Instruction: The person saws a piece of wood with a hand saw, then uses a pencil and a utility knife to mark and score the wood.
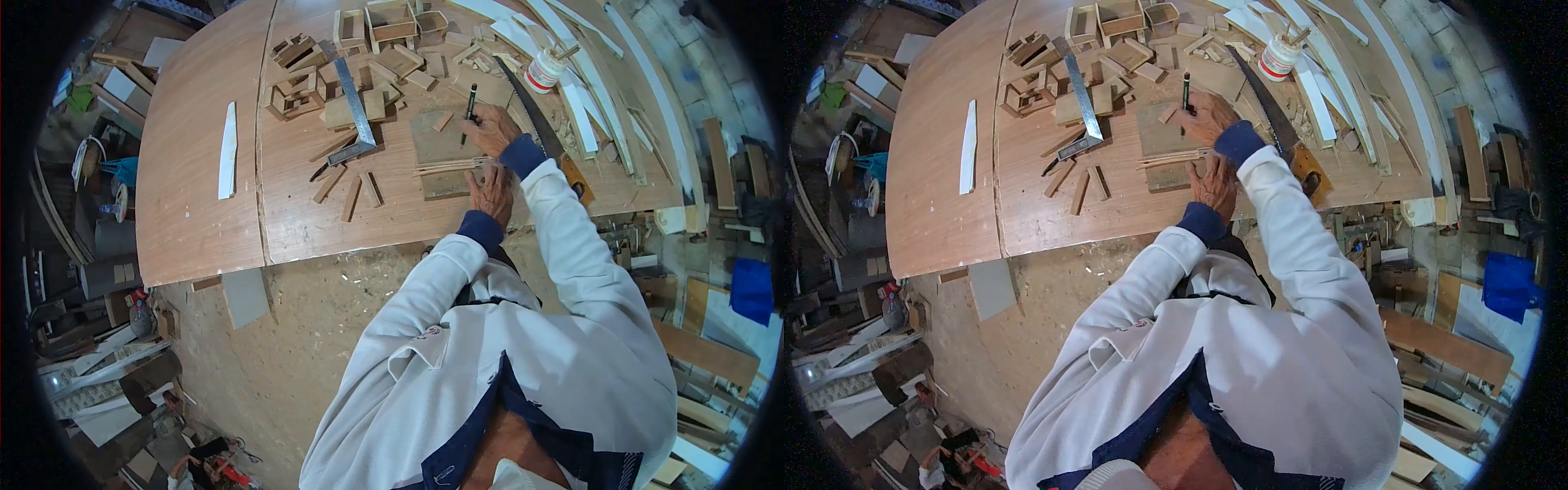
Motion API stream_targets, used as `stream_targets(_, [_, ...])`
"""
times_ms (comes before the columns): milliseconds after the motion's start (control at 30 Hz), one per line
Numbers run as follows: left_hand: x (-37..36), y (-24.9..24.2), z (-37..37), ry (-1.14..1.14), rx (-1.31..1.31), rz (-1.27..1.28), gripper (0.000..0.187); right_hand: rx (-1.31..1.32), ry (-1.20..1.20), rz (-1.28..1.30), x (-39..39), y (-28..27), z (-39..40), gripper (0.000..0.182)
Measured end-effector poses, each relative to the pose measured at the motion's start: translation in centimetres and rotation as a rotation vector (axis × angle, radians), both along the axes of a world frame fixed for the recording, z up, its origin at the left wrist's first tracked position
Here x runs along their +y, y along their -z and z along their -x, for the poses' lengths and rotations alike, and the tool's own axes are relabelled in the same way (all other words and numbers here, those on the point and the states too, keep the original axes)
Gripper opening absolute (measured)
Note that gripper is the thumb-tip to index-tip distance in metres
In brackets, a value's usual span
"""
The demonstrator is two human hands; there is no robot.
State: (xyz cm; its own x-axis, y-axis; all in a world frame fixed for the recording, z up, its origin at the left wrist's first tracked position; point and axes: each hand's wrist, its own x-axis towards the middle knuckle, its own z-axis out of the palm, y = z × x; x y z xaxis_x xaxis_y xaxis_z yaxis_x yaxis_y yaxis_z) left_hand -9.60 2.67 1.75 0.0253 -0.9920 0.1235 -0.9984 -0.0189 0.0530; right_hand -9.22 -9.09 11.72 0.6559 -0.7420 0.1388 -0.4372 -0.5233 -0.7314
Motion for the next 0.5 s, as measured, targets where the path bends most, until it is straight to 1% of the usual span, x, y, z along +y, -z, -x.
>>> stream_targets(33, [-0.1,-0.5,0.1,0.011,0.047,-0.095,0.042,0.109,-0.047,0.059,-0.7,1.0,0.5,0.027])
stream_targets(67, [-0.2,-0.7,0.1,0.004,0.047,-0.095,0.042,0.218,-0.093,0.118,-0.9,1.3,0.6,0.029])
stream_targets(100, [-0.3,-0.9,0.2,0.018,0.063,-0.125,0.043,0.218,-0.099,0.119,-1.1,1.6,0.6,0.029])
stream_targets(167, [-0.3,-0.8,0.4,0.028,0.08,-0.156,0.044,0.354,-0.195,0.123,-1.2,2.0,0.6,0.03])
stream_targets(233, [-0.2,-0.4,0.6,0.011,0.073,-0.079,0.043,0.389,-0.231,0.167,-1.1,2.4,0.4,0.032])
stream_targets(300, [-0.1,-0.5,0.7,0.007,0.078,-0.101,0.042,0.424,-0.264,0.21,-1.0,2.8,0.2,0.034])
stream_targets(367, [0.0,-0.5,0.7,0.003,0.083,-0.122,0.04,0.492,-0.302,0.269,-1.1,3.3,0.0,0.04])
stream_targets(433, [0.1,-0.4,0.7,0.025,0.108,-0.115,0.04,0.505,-0.341,0.304,-1.5,4.6,0.0,0.042])
stream_targets(500, [0.2,-1.3,0.4,0.036,0.105,-0.152,0.04,0.516,-0.377,0.34,-1.4,4.5,-0.2,0.044])
